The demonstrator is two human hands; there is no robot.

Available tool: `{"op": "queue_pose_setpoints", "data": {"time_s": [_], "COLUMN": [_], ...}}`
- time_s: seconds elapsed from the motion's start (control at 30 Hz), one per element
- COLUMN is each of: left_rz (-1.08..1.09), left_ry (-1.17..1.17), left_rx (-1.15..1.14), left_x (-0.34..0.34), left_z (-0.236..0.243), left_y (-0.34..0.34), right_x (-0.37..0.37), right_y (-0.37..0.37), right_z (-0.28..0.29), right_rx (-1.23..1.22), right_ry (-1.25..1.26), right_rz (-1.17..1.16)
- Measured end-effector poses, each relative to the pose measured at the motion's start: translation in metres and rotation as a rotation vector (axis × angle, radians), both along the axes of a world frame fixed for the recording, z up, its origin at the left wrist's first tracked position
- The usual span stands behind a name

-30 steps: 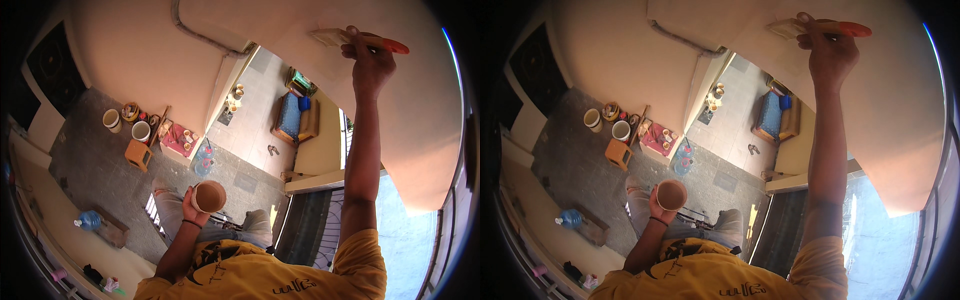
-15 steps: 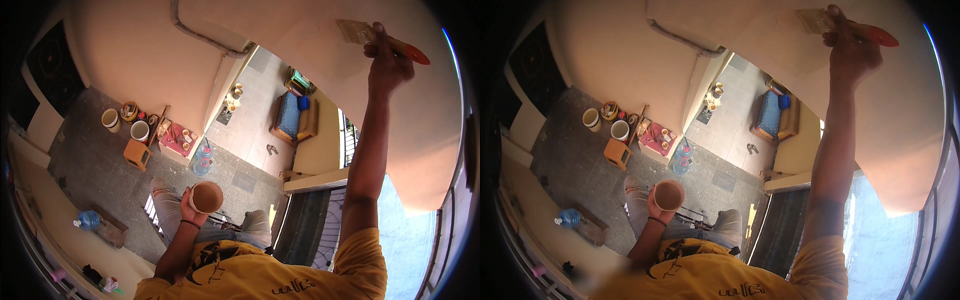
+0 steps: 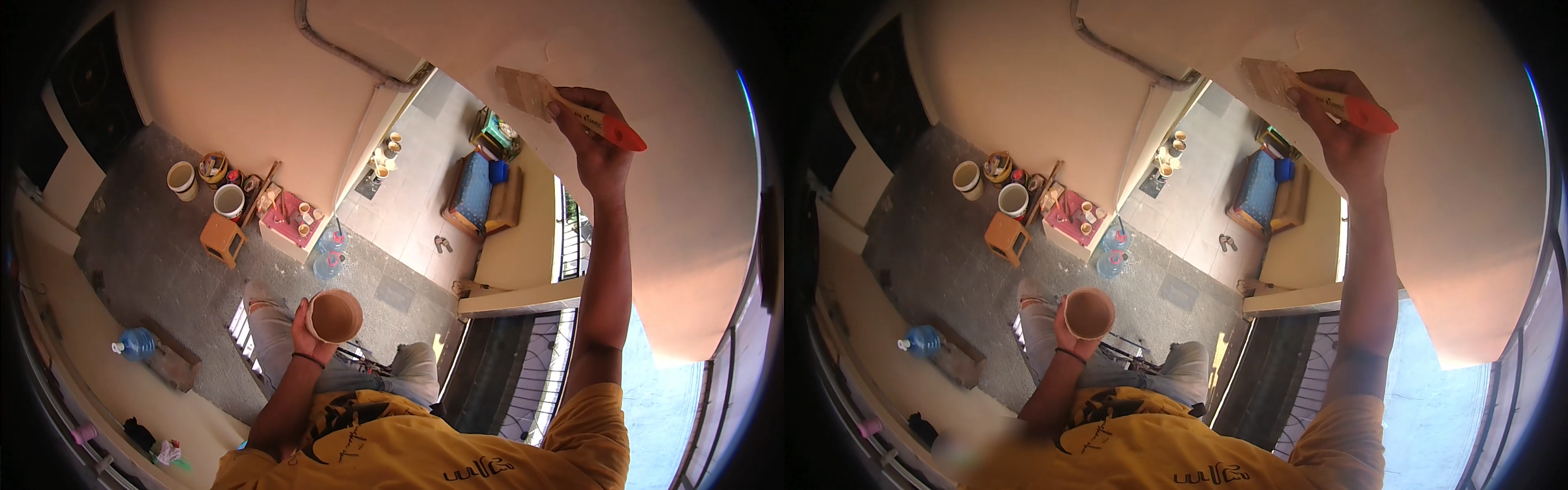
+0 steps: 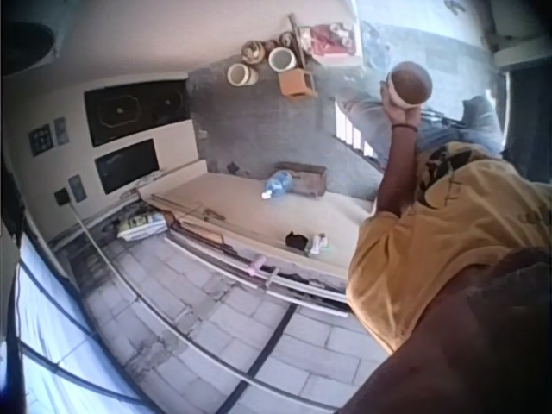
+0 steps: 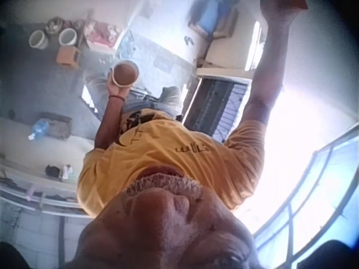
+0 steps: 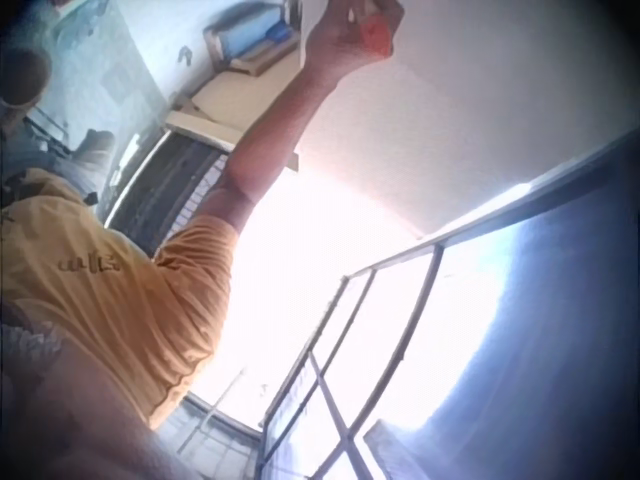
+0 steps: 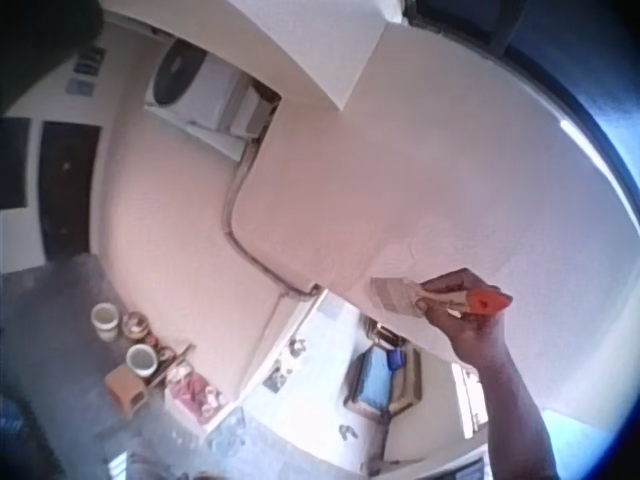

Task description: The person repeatedly dips a paintbrush into a small container and applies paint to the ceiling in a room. The person holds the container in one hand and the brush in the other, working on different sections of the ceiling throughout the clip.

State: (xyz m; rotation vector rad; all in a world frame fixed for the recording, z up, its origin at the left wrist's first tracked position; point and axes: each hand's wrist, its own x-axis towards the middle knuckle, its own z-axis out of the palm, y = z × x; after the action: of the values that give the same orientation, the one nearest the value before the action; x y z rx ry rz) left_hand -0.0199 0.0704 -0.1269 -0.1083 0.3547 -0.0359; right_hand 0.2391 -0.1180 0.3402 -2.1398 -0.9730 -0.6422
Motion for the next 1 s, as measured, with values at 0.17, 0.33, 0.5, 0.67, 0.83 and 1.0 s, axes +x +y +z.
{"op": "queue_pose_setpoints", "data": {"time_s": [0.17, 0.33, 0.5, 0.67, 0.83, 1.0], "left_rz": [-0.015, 0.009, 0.015, 0.035, 0.039, 0.025], "left_ry": [-0.007, -0.011, -0.070, -0.075, -0.094, -0.046], "left_rx": [-0.048, -0.056, -0.079, -0.095, -0.119, -0.054], "left_x": [0.000, 0.000, -0.001, -0.002, -0.001, 0.001], "left_z": [-0.003, -0.009, 0.007, 0.003, 0.003, 0.003], "left_y": [-0.002, -0.001, 0.004, 0.001, 0.002, 0.001], "right_x": [0.023, 0.015, -0.018, -0.024, -0.022, -0.018], "right_y": [0.004, 0.004, 0.011, 0.009, 0.000, 0.019], "right_z": [-0.007, 0.017, -0.003, -0.033, -0.063, -0.057], "right_rx": [-0.120, 0.008, 0.037, 0.191, 0.317, 0.406], "right_ry": [0.082, -0.293, -0.186, -0.137, -0.179, -0.031], "right_rz": [-0.069, -0.068, -0.014, -0.155, -0.137, -0.095]}}
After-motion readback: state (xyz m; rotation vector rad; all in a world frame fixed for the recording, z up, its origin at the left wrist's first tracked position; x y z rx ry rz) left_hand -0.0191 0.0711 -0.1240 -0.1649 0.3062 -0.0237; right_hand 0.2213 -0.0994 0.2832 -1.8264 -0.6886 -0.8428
